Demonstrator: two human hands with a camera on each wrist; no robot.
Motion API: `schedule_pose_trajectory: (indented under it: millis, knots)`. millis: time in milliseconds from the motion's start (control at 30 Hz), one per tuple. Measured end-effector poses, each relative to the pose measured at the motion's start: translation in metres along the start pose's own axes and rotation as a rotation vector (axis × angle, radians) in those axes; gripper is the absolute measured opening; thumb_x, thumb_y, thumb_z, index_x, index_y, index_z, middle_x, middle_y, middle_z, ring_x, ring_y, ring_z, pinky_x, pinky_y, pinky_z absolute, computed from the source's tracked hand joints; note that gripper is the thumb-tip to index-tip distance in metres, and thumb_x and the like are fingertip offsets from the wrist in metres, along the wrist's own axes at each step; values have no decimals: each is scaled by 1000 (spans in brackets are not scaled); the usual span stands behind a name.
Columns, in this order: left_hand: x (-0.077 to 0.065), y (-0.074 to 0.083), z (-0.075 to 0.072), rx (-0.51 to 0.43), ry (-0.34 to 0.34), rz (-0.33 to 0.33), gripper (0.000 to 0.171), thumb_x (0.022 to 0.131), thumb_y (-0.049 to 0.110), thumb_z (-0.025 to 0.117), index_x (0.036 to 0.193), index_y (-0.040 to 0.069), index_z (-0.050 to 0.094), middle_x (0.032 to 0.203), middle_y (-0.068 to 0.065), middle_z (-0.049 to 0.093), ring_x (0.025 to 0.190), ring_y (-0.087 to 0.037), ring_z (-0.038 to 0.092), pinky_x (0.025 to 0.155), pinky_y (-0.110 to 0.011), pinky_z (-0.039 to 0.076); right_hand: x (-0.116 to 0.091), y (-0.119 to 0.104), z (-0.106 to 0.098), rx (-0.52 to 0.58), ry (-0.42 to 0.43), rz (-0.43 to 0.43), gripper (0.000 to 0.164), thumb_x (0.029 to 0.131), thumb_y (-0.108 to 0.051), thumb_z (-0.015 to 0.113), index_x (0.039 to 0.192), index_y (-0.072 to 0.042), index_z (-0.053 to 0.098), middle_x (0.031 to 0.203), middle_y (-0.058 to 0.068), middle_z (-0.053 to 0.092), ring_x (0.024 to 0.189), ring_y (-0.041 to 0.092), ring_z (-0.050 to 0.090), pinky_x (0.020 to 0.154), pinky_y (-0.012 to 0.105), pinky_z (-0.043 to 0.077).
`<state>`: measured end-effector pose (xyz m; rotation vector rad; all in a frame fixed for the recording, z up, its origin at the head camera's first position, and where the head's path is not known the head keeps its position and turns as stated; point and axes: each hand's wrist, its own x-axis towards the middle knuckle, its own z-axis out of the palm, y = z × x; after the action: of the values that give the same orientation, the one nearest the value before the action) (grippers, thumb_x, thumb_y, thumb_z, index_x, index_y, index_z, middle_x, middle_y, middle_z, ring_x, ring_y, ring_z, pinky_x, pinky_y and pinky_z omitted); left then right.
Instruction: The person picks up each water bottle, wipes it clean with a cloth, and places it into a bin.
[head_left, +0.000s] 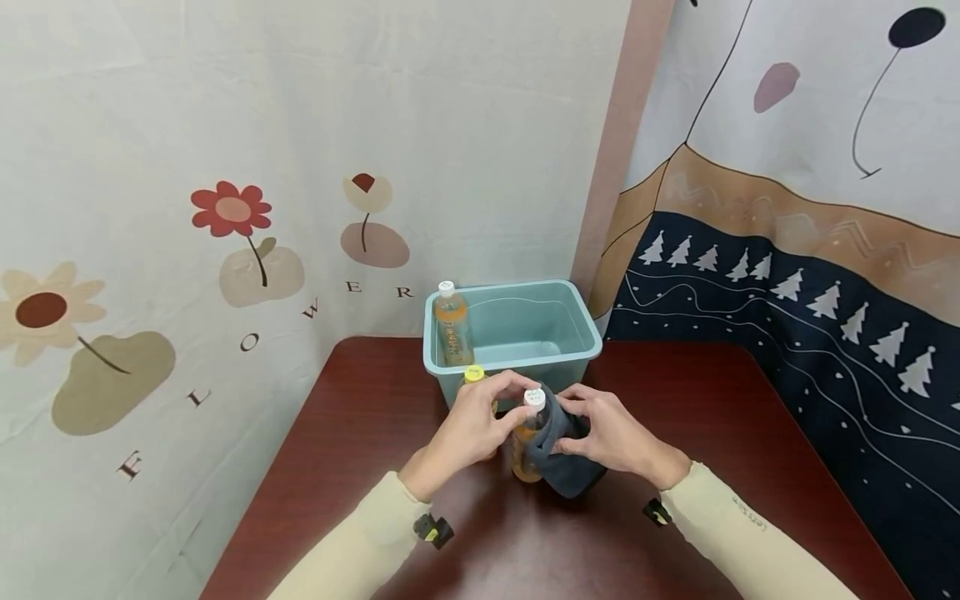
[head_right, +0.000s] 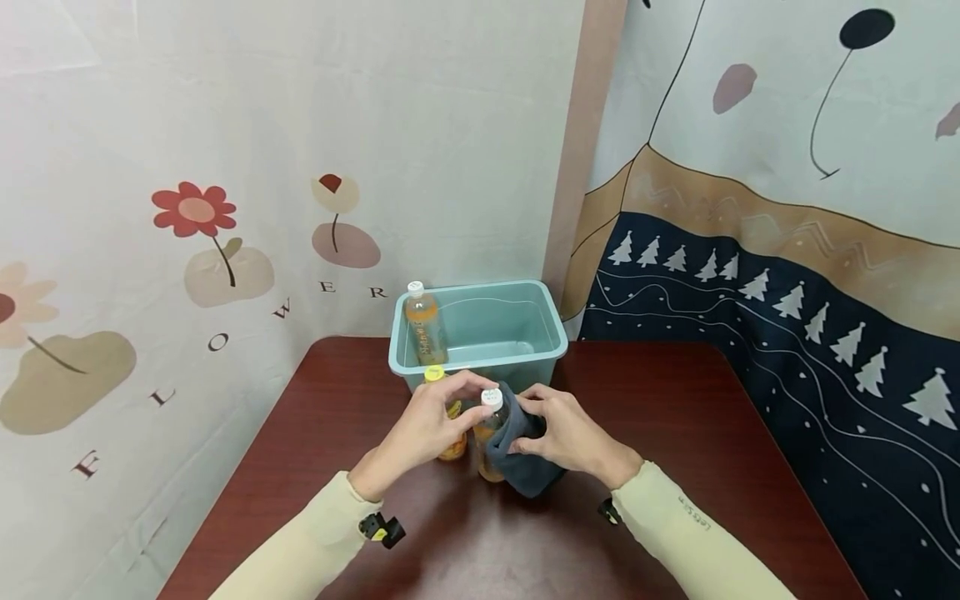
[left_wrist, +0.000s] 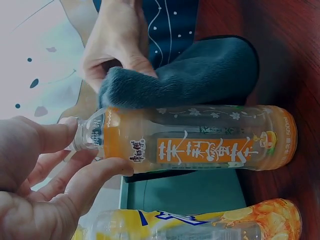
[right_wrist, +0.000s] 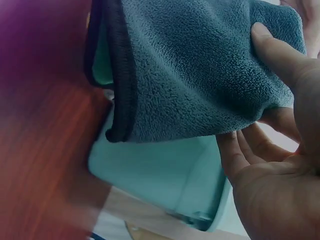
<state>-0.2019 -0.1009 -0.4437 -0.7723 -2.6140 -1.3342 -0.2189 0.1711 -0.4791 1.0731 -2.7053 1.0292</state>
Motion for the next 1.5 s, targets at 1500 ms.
schedule_pose_trajectory:
  millis: [1500]
  knots:
    - [-2,0,1,-19,1,19,32,106,15,88,137,20,79,130,-4,87,124,-28,86,106,-55,71,2,20,22,6,-83,46,33,97,-3,95,127,-14,90,121,-1,83,111,14,81,91,27,70]
